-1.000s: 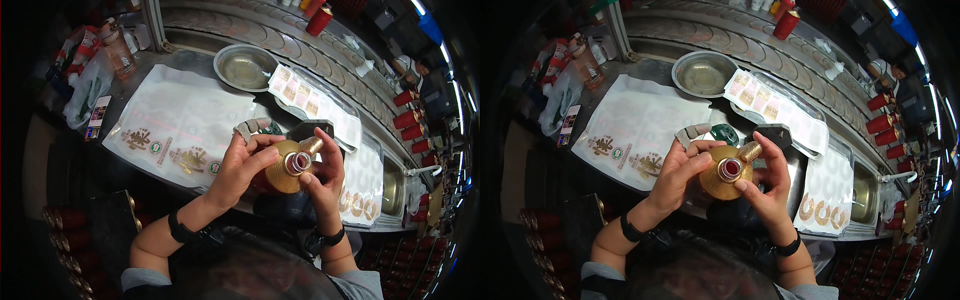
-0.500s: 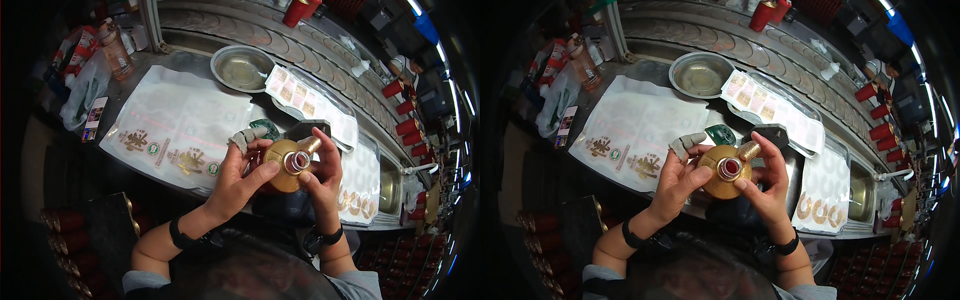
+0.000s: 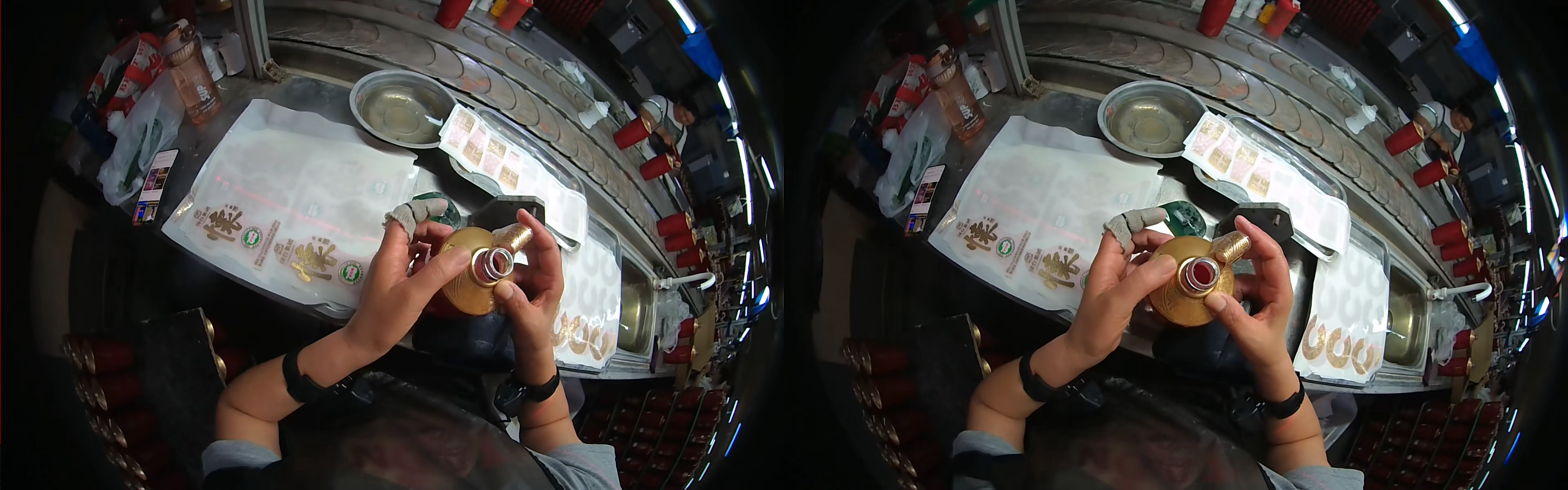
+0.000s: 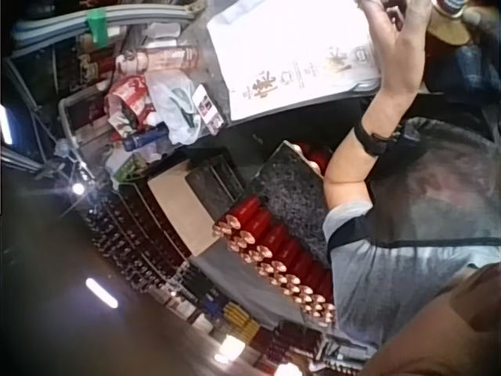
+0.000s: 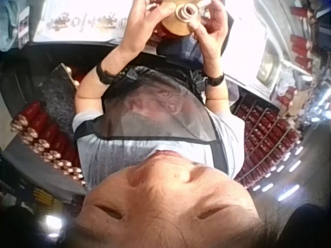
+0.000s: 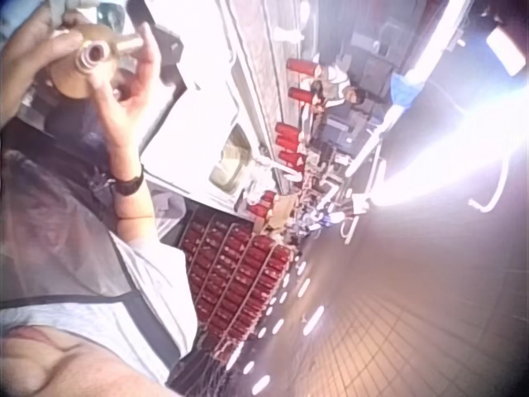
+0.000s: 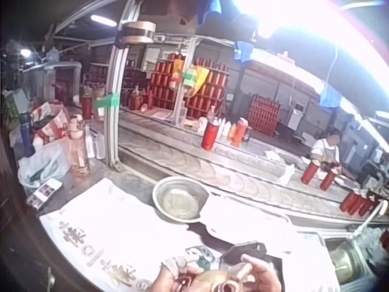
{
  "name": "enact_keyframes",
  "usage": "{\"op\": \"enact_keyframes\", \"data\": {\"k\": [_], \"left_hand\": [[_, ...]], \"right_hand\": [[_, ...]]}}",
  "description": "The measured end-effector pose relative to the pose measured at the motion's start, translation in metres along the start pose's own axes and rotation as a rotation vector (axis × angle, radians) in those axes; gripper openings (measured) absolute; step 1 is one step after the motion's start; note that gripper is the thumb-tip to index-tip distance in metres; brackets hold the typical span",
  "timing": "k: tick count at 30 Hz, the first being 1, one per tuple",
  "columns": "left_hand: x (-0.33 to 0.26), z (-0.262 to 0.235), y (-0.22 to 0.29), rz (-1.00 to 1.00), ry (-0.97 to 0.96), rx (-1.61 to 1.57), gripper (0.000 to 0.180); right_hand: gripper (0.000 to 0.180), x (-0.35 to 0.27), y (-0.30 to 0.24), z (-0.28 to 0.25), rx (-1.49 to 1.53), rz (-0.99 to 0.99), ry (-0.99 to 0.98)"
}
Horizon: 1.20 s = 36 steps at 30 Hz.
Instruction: Applying labels and decorative seals to red and gold liquor bottles on a production line.
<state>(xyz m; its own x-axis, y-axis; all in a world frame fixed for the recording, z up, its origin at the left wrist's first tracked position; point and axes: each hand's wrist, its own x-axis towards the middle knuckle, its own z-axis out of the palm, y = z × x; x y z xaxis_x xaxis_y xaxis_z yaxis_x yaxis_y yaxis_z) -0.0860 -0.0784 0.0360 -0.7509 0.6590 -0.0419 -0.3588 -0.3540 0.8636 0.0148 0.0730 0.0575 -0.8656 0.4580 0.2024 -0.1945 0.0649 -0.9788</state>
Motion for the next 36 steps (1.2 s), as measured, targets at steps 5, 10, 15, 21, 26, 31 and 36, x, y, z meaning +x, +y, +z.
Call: {"op": "enact_keyframes", "data": {"k": [5,10,15,21,26,31,36], "left_hand": [[0.000,0.000,-0.002,-0.001,0.013,0.034,0.052],[-0.001,0.003,0.001,-0.028,0.001,0.026,0.054],[-0.018,-0.023,-0.008,0.508,-0.143,0.421,0.053],[-0.015,-0.049,-0.011,0.505,-0.296,0.832,0.078],[0.003,-0.038,-0.002,0.573,-0.227,0.782,0.054],[-0.002,-0.037,0.007,0.799,-0.142,1.119,0.054],[-0.027,-0.030,0.000,0.813,-0.077,1.121,0.044]], "right_hand": [[0.081,-0.002,0.003,-0.005,-0.033,0.018,-0.036],[0.081,-0.001,0.004,-0.005,-0.009,-0.012,-0.017],[0.080,0.001,0.003,-0.010,-0.062,0.045,-0.029],[0.080,0.000,0.008,-0.007,-0.073,-0.045,-0.035],[0.081,-0.002,0.007,-0.006,-0.063,-0.034,-0.032],[0.080,-0.003,0.006,-0.010,-0.078,-0.043,-0.016],[0.073,-0.001,0.004,-0.012,-0.067,-0.032,-0.060]]}}
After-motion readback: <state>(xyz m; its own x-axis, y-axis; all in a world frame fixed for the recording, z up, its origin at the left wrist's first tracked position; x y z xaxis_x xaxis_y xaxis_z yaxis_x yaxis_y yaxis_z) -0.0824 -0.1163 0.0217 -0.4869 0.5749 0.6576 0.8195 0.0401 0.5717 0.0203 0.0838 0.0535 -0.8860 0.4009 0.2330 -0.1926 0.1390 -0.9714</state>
